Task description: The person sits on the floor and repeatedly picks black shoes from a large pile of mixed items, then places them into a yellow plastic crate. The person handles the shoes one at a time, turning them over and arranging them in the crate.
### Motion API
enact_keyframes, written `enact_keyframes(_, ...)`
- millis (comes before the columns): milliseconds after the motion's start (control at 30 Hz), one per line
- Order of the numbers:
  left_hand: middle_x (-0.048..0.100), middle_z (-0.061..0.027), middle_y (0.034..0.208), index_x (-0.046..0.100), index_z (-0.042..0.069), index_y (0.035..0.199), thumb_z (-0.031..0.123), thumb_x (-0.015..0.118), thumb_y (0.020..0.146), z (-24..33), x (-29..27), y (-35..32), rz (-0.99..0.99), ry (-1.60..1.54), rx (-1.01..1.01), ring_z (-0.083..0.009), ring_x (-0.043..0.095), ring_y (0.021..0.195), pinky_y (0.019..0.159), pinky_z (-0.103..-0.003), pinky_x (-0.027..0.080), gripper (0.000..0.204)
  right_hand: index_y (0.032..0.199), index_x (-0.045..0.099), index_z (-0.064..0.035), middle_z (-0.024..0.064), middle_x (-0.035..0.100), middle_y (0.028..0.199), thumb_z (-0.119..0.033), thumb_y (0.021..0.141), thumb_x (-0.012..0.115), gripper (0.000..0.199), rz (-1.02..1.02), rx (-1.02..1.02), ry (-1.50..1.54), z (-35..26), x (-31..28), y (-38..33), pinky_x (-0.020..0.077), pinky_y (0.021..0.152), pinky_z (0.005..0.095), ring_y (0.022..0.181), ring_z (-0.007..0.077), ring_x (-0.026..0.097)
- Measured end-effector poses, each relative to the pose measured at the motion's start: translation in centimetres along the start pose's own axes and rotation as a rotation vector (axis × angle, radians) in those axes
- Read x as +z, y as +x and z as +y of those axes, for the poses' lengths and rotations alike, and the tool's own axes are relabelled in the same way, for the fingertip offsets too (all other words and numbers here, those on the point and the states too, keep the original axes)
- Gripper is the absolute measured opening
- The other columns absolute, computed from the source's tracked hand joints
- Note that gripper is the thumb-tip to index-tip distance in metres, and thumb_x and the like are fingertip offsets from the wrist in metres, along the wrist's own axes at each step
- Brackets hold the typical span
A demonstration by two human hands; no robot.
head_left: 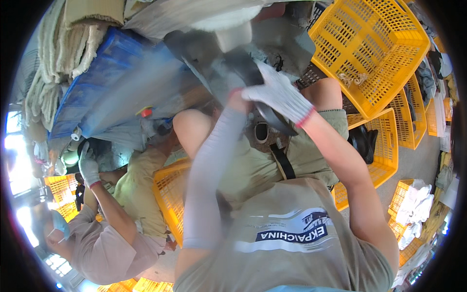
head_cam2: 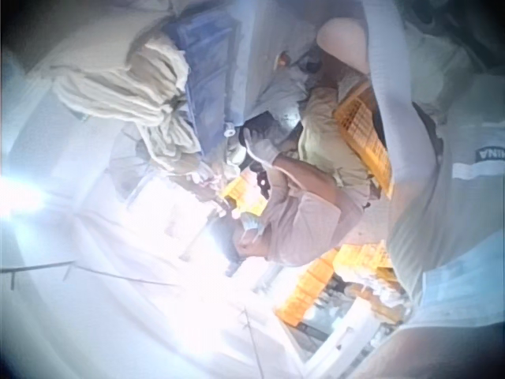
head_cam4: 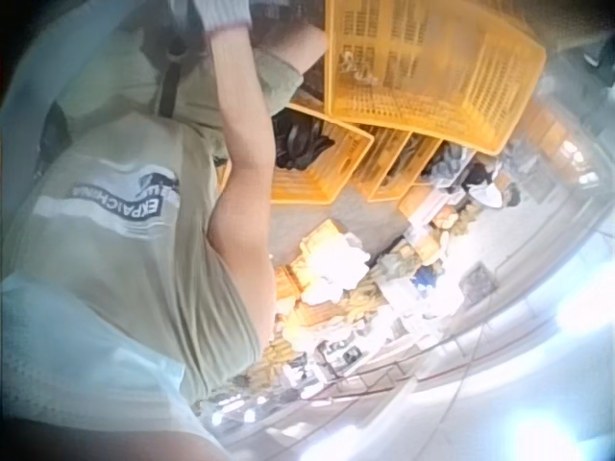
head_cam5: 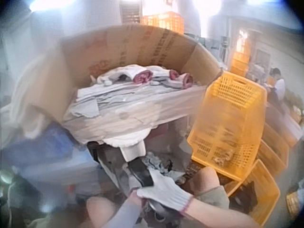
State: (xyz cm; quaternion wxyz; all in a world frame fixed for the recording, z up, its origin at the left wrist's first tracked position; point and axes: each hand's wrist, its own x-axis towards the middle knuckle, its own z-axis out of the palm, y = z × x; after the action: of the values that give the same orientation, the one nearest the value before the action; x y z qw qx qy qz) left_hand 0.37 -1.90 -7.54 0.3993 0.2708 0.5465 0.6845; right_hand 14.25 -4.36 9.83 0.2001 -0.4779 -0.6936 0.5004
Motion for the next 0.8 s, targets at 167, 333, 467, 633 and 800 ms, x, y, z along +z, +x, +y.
enact_keyframes(167,0.068,-0.0113,0.131,0.055,0.002,0.148,0.038,0.049,0.118,3.6,0.9,5.2,-0.051,0.100,-0.173,-0.0253,0.067,0.112,0.107,-0.036,0.052,0.047,0.124,0.060,0.0035,0.0346,0.070,0.117,-0.023,0.093,0.068,0.042,0.059,-0.083,-0.515,-0.3,1.7,1.7,0.0595,0.083,0.0527,0.102,0.0478,0.073)
enact_keyframes(333,0.069,-0.0108,0.128,0.059,0.002,0.144,0.040,0.049,0.118,5.4,2.0,2.2,0.000,-0.033,-0.088,-0.0246,0.068,0.110,0.107,-0.036,0.052,0.047,0.097,0.068,0.0025,0.0261,0.070,0.091,-0.021,0.096,0.067,0.023,0.145,-0.353,-0.553,-1.7,-0.3,-0.2,0.0591,0.073,0.0532,0.087,0.0453,0.073)
enact_keyframes(467,0.071,-0.0104,0.125,0.061,0.003,0.141,0.042,0.050,0.117,3.3,2.3,0.5,-0.022,0.190,0.136,-0.0240,0.069,0.109,0.107,-0.036,0.053,0.047,0.137,0.063,-0.0035,0.0263,0.073,0.118,-0.013,0.094,0.072,0.045,0.169,-0.389,-0.433,0.9,-0.8,-4.9,0.0605,0.088,0.0492,0.107,0.0451,0.073)
enact_keyframes(633,0.072,-0.0098,0.122,0.065,0.003,0.137,0.044,0.051,0.117,0.1,1.5,7.5,-0.022,-0.077,-0.278,-0.0233,0.070,0.107,0.107,-0.036,0.053,0.048,0.114,0.064,-0.0026,0.0255,0.073,0.092,-0.019,0.096,0.068,0.024,0.413,-0.585,-0.488,8.2,2.6,4.6,0.0577,0.076,0.0571,0.087,0.0496,0.072)
enact_keyframes(800,0.074,-0.0093,0.118,0.068,0.003,0.132,0.047,0.052,0.116,-3.1,1.5,6.9,0.018,-0.385,-0.045,-0.0226,0.071,0.105,0.106,-0.036,0.053,0.049,0.105,0.067,-0.0028,0.0237,0.074,0.092,-0.025,0.094,0.069,0.025,0.493,-0.434,-0.451,9.1,5.0,10.7,0.0579,0.075,0.0558,0.083,0.0485,0.072)
